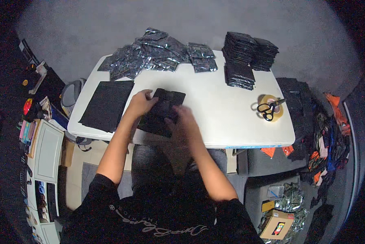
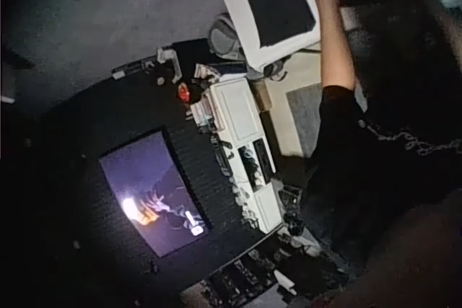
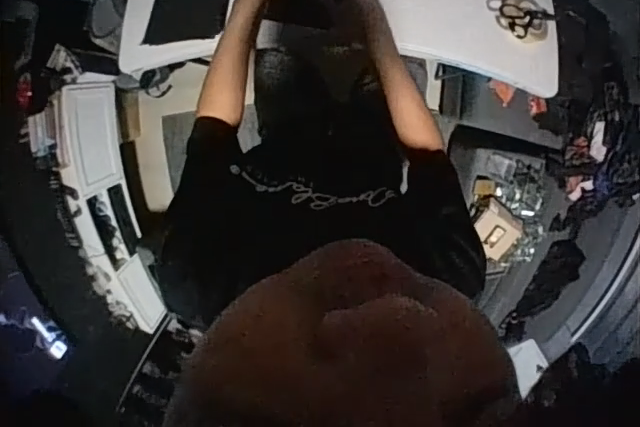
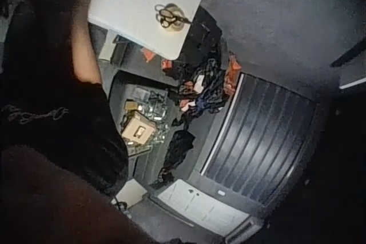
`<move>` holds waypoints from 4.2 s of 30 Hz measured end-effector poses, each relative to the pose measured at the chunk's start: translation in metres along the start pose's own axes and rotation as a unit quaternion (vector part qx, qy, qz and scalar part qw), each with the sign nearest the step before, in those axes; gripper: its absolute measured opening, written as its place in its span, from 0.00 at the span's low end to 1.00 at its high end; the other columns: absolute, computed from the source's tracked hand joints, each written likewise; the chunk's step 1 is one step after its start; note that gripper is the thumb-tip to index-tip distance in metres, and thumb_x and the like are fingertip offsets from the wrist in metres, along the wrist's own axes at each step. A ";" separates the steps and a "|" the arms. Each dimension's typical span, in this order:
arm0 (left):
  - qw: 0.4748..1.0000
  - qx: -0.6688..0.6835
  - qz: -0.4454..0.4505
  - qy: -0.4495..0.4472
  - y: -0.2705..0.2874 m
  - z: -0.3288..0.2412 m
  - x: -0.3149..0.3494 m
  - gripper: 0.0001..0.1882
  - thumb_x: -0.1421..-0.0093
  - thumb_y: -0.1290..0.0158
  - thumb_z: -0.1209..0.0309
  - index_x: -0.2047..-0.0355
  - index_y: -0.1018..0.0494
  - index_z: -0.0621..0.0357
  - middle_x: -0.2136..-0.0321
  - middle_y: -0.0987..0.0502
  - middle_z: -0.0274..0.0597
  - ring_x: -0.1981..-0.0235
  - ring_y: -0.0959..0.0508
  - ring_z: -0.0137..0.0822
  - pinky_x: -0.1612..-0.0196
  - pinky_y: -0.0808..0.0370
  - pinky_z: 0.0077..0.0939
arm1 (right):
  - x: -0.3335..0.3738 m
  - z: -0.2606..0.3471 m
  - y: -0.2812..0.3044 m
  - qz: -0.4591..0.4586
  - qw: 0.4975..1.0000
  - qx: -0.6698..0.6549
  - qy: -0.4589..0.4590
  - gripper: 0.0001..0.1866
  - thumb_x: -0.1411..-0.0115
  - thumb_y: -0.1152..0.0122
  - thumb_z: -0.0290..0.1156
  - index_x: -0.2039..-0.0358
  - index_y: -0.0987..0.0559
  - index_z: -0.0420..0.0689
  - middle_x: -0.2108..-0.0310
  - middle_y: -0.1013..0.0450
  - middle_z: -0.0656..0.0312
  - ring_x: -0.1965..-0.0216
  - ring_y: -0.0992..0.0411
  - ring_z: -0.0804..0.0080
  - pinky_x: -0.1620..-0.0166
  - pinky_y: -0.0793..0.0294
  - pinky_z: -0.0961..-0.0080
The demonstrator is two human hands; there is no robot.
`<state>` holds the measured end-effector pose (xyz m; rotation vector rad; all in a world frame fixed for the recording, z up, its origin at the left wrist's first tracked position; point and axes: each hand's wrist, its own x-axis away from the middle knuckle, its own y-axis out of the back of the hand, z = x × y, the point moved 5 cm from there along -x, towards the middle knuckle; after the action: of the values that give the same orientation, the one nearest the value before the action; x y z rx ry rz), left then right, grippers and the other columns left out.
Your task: Manually pack and seal items into black mailing envelopes using tape and scissors.
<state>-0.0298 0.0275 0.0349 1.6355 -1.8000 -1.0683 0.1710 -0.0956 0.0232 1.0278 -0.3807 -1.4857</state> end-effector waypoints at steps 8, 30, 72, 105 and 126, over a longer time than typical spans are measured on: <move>0.963 0.198 0.160 0.090 -0.012 0.003 0.005 0.28 0.40 0.38 0.78 0.39 0.29 0.66 0.64 0.18 0.49 0.64 0.19 0.41 0.54 0.20 0.32 | -0.004 -0.036 0.053 0.053 0.984 -0.171 -0.019 0.25 0.44 0.30 0.21 0.44 0.21 0.45 0.43 0.29 0.54 0.53 0.23 0.64 0.49 0.21 0.73; 0.951 0.092 0.025 -0.294 0.007 -0.028 0.142 0.15 0.43 0.36 0.78 0.55 0.17 0.60 0.47 0.19 0.46 0.43 0.22 0.48 0.41 0.23 0.39 | 0.062 -0.008 0.075 0.026 0.986 -0.072 0.145 0.16 0.49 0.24 0.27 0.58 0.15 0.41 0.52 0.20 0.55 0.47 0.23 0.55 0.44 0.22 0.64; 0.988 0.050 -0.143 -0.039 -0.022 -0.042 0.105 0.13 0.31 0.47 0.68 0.58 0.20 0.66 0.62 0.17 0.63 0.57 0.17 0.61 0.52 0.21 0.48 | 0.020 -0.038 0.037 -0.081 0.991 -0.080 -0.076 0.19 0.31 0.38 0.38 0.74 0.23 0.36 0.77 0.26 0.46 0.76 0.28 0.44 0.69 0.30 0.56; 0.954 -0.067 -0.118 -0.267 -0.047 -0.094 0.153 0.27 0.32 0.48 0.68 0.35 0.33 0.65 0.34 0.33 0.57 0.29 0.39 0.59 0.29 0.42 0.60 | 0.018 -0.029 0.035 -0.134 0.979 0.018 -0.154 0.16 0.39 0.29 0.39 0.76 0.18 0.40 0.78 0.21 0.51 0.76 0.21 0.52 0.68 0.24 0.62; 0.946 -0.192 -0.067 -0.252 -0.060 -0.088 0.156 0.34 0.34 0.50 0.59 0.30 0.36 0.60 0.29 0.38 0.51 0.25 0.46 0.58 0.29 0.53 0.74 | 0.048 0.017 0.005 0.021 0.966 0.222 0.127 0.35 0.32 0.45 0.31 0.28 0.41 0.34 0.28 0.40 0.45 0.25 0.46 0.48 0.25 0.49 0.47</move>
<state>0.0482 -0.1436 0.0141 1.3355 -1.6322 -1.9030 0.1671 -0.1468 0.0185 1.5377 -0.5619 -1.2339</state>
